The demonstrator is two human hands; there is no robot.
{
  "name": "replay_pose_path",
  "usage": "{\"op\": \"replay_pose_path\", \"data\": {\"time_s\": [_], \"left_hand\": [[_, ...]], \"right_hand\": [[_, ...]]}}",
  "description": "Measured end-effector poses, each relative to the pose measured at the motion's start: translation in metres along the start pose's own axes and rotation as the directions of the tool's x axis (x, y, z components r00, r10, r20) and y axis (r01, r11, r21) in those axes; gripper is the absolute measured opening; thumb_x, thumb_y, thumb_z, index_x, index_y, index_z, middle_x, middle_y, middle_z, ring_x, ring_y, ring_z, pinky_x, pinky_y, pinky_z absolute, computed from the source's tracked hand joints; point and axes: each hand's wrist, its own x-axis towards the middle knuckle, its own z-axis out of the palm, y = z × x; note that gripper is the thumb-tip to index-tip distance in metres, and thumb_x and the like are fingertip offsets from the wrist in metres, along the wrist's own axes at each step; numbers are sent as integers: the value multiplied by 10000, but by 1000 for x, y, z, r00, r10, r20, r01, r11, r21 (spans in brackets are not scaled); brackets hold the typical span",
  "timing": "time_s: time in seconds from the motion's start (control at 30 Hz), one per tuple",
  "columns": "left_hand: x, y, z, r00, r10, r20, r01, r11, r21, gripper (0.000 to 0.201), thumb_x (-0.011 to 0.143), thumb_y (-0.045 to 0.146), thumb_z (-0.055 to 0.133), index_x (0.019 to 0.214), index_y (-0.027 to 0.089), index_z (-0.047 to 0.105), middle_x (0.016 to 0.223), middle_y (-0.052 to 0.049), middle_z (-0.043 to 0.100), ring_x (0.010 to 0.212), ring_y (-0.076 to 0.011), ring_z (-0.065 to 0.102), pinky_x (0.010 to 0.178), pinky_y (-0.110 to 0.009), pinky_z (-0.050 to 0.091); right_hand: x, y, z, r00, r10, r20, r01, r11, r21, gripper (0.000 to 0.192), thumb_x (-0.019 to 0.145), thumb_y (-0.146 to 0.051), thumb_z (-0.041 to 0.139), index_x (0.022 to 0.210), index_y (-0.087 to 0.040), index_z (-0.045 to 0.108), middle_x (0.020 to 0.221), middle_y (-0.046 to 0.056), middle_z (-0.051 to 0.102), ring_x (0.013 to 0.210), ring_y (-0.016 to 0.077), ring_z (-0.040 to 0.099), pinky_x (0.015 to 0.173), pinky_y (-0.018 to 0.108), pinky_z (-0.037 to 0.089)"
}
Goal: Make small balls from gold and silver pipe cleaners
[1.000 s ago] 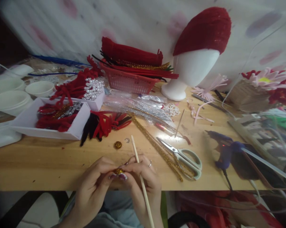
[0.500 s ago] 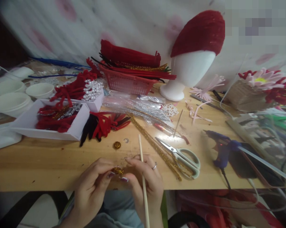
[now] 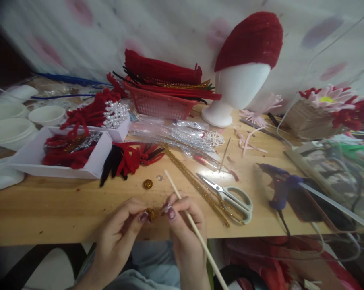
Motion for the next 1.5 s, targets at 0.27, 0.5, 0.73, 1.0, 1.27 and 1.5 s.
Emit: {"op": "replay_pose_path", "data": {"time_s": [0.27,0.5,0.73,1.0,1.27,1.5], "left_hand": [[6,7,9,885,-459,-82,415,855,-311,316,889,368,647,636,182,610,558,29,586,553,-108,553,566,-196,439],[6,6,9,881,-463,-100,421,862,-282,296,872,376,660,655,177,624,551,34,574,539,-107,541,545,-192,428],[5,-3,2,922,-387,22,386,909,-158,353,926,433,586,688,180,648,621,0,637,594,-139,596,558,-195,466],[4,-6,0,953,-286,102,289,957,-20,332,932,434,599,706,190,588,651,26,534,610,-132,507,567,-217,405],[3,-9,3,983,-171,-71,167,984,-65,269,953,320,593,714,199,615,660,32,549,604,-115,514,574,-186,412],[3,-10,6,990,-141,-29,140,990,-27,229,921,291,640,716,201,688,667,17,635,613,-117,582,563,-176,440]], "right_hand": [[9,-15,-17,963,-213,-167,203,976,-78,430,932,-378,652,575,-200,491,577,-49,329,575,136,376,559,263,371],[7,-6,-18,974,-202,-98,144,896,-420,119,788,-277,817,759,-228,712,833,20,722,809,184,663,740,288,511],[1,0,3,983,175,-60,-182,973,-140,266,770,-230,834,750,-235,569,847,8,797,770,169,751,720,259,597],[-1,2,-2,994,104,-46,-109,984,-140,385,746,-172,843,655,-222,473,729,-25,768,680,126,713,656,195,564],[-3,-5,-12,995,85,-59,-97,963,-253,257,757,-222,824,663,-218,584,838,43,787,810,203,738,755,294,576],[-2,-6,-10,995,-19,-97,-3,974,-226,280,678,-177,868,686,-224,592,799,6,728,787,171,691,706,242,550]]}}
